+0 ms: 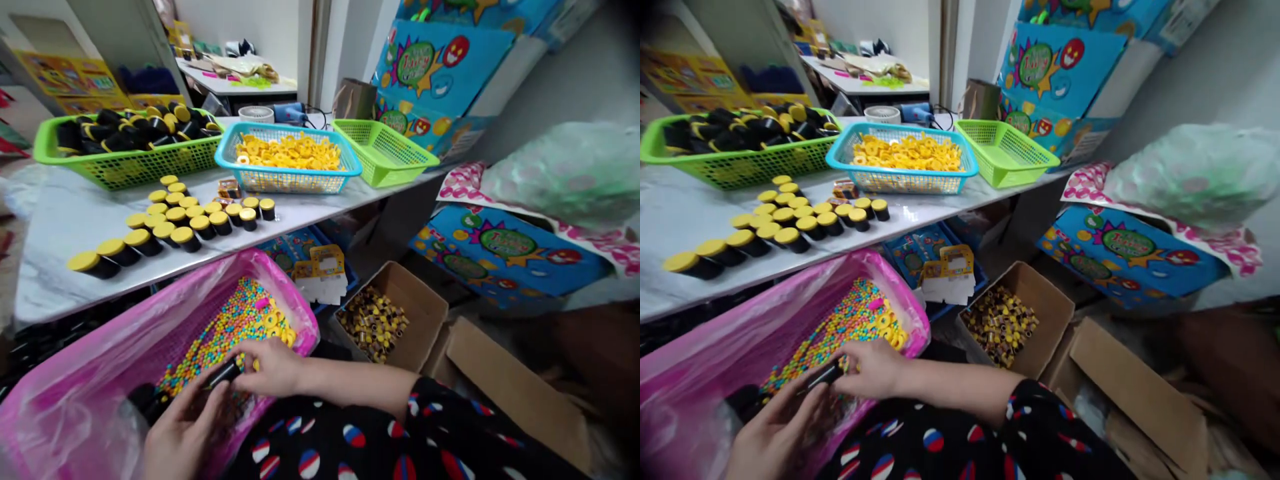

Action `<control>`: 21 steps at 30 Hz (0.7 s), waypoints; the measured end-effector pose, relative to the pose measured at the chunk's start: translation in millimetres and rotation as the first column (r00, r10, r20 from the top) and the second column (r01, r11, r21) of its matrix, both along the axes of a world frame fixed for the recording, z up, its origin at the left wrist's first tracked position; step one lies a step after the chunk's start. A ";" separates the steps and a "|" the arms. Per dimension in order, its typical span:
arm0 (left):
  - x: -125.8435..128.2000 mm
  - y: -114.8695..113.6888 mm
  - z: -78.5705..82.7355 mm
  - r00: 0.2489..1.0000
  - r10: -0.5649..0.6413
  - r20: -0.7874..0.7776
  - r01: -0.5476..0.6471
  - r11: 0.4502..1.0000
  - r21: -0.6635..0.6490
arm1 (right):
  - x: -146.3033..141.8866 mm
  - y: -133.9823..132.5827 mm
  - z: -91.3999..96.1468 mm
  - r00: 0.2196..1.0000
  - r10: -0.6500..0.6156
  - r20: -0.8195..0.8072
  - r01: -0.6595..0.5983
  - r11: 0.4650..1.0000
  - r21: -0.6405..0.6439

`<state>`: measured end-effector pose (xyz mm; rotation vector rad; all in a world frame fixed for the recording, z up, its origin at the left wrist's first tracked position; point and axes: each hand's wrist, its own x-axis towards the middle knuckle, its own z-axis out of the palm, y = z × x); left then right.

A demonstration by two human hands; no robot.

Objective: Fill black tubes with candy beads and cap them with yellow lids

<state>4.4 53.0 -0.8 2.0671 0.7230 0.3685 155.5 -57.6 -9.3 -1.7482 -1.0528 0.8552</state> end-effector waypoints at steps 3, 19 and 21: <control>4.2 -14.4 7.3 0.985 0.164 -0.047 -0.170 0.941 -0.292 | 2.3 -3.8 -3.5 0.921 -0.044 -0.388 0.077 0.995 0.070; -1.8 -15.5 8.9 0.981 0.130 0.144 0.063 0.489 -0.870 | -6.1 -7.8 4.2 0.662 -0.053 -0.747 0.074 0.997 -0.005; -3.0 -18.6 10.9 0.986 0.121 0.112 0.039 0.492 -0.870 | -10.1 -11.3 6.1 0.737 -0.031 -0.676 0.068 0.997 0.029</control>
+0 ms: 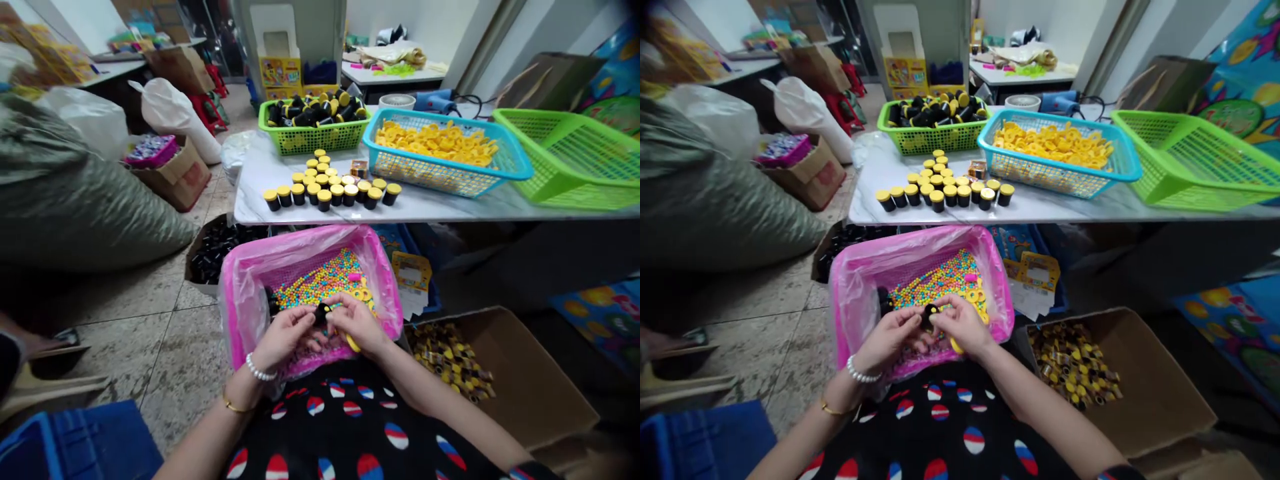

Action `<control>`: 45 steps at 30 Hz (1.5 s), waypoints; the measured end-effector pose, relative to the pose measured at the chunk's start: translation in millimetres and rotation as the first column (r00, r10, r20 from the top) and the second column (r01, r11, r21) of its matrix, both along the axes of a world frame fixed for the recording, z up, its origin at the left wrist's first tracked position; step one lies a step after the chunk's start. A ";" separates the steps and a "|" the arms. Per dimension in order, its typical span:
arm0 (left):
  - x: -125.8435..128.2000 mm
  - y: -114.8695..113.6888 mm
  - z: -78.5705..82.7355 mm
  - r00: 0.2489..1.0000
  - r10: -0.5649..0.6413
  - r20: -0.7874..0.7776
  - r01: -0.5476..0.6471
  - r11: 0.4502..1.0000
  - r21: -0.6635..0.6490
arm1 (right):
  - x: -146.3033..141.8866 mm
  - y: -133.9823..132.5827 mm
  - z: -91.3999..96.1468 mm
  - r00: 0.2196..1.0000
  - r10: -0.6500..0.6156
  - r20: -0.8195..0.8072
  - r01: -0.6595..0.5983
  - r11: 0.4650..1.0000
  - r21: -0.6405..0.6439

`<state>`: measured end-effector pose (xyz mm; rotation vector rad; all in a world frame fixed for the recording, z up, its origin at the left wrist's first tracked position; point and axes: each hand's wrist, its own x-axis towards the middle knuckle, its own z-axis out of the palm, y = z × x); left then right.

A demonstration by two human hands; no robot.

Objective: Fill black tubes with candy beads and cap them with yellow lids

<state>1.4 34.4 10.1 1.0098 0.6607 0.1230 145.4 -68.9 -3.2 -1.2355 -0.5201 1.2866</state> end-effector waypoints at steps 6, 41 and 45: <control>-9.8 -12.8 19.9 0.999 0.038 -0.022 -0.030 0.954 0.297 | -14.9 -14.4 -4.9 0.962 0.001 0.273 -0.017 0.998 0.055; -36.3 16.8 55.1 0.757 0.413 0.506 -0.612 0.718 0.330 | -13.2 -6.0 -15.0 0.906 0.317 0.280 -0.295 0.948 -0.120; -46.3 81.1 55.8 0.611 0.571 0.548 -0.789 0.387 0.478 | -14.7 -7.1 -16.5 0.894 0.312 0.321 -0.287 0.950 -0.122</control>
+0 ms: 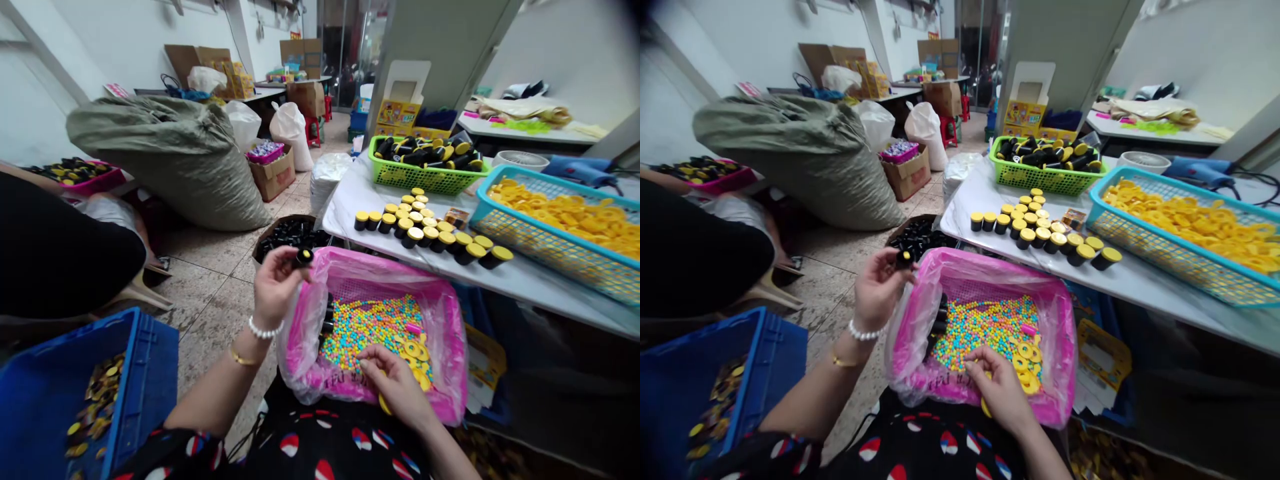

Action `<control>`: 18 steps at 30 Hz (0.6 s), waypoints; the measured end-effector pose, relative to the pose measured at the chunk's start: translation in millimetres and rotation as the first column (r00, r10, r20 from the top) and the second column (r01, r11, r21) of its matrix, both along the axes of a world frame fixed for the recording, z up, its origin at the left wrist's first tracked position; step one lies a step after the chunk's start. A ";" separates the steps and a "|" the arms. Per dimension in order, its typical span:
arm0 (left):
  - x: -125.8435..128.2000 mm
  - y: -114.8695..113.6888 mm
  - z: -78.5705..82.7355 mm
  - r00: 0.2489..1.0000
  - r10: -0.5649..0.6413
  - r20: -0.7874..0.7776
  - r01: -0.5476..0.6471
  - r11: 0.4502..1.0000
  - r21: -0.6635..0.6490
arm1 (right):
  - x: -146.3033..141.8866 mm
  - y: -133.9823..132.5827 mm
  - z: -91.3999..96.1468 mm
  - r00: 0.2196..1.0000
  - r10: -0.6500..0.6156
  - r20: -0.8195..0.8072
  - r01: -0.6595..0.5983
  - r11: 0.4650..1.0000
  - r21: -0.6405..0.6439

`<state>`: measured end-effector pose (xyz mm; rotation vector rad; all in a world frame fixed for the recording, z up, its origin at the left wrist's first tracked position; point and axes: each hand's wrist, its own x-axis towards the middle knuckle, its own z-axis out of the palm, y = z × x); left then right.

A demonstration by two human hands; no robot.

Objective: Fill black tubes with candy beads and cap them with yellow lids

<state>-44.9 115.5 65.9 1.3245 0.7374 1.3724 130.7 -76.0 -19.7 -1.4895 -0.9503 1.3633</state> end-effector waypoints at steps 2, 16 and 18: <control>-4.3 49.4 -3.0 0.967 0.225 -0.123 -0.231 0.972 -0.040 | -1.3 -0.4 -1.3 1.000 0.006 0.013 -0.006 1.000 0.008; -39.4 30.9 -79.2 0.858 0.221 -0.464 -0.341 0.920 -0.193 | 1.2 -0.7 -6.8 0.998 0.023 0.062 -0.023 1.000 0.014; -37.2 -6.4 -58.2 0.853 0.250 -0.458 -0.336 0.935 -0.115 | -0.4 -0.4 -2.0 0.996 0.018 0.090 -0.019 1.000 0.013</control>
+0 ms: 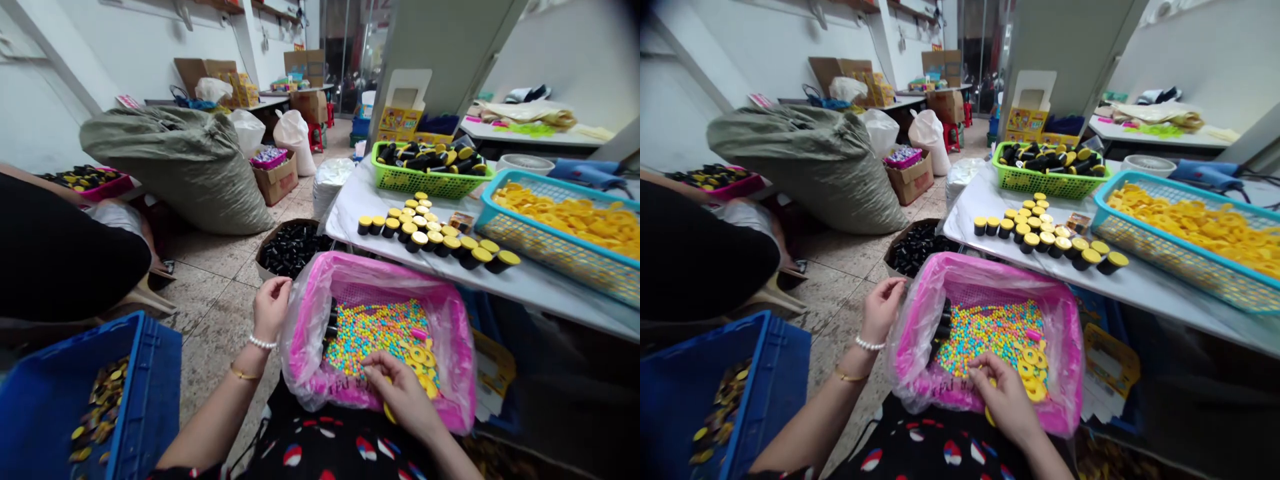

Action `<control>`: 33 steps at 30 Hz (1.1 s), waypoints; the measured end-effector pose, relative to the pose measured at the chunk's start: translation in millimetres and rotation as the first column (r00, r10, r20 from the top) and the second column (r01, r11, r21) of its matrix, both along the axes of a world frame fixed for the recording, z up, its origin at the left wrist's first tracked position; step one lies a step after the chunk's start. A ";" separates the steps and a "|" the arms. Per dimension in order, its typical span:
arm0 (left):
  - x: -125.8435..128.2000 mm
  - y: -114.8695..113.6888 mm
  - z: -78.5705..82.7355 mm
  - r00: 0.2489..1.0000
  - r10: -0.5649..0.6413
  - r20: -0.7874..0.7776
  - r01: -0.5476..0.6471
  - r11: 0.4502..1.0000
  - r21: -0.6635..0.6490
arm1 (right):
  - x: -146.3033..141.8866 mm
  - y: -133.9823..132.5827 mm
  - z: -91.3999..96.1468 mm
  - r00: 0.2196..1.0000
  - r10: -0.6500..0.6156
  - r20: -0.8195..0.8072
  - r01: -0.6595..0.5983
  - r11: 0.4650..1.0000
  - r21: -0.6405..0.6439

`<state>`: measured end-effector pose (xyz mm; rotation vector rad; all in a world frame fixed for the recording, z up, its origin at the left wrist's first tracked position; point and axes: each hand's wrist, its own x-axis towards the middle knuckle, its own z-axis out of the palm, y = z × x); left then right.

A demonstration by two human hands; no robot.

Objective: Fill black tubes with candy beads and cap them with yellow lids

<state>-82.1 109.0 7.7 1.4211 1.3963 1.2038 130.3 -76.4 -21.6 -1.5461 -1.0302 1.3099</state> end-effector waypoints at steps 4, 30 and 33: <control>17.8 -60.1 39.8 0.932 -0.315 -0.178 0.354 0.896 0.269 | -2.4 3.5 12.1 0.999 0.034 0.041 -0.035 0.999 0.016; 54.8 -66.1 4.6 0.336 -0.421 -0.843 0.743 0.668 -0.037 | 34.2 23.7 18.5 0.672 -0.060 0.738 -0.098 0.981 0.169; 56.5 -68.2 2.1 0.322 -0.443 -0.837 0.744 0.664 -0.066 | 35.3 29.6 17.1 0.647 -0.001 0.763 -0.038 0.999 0.034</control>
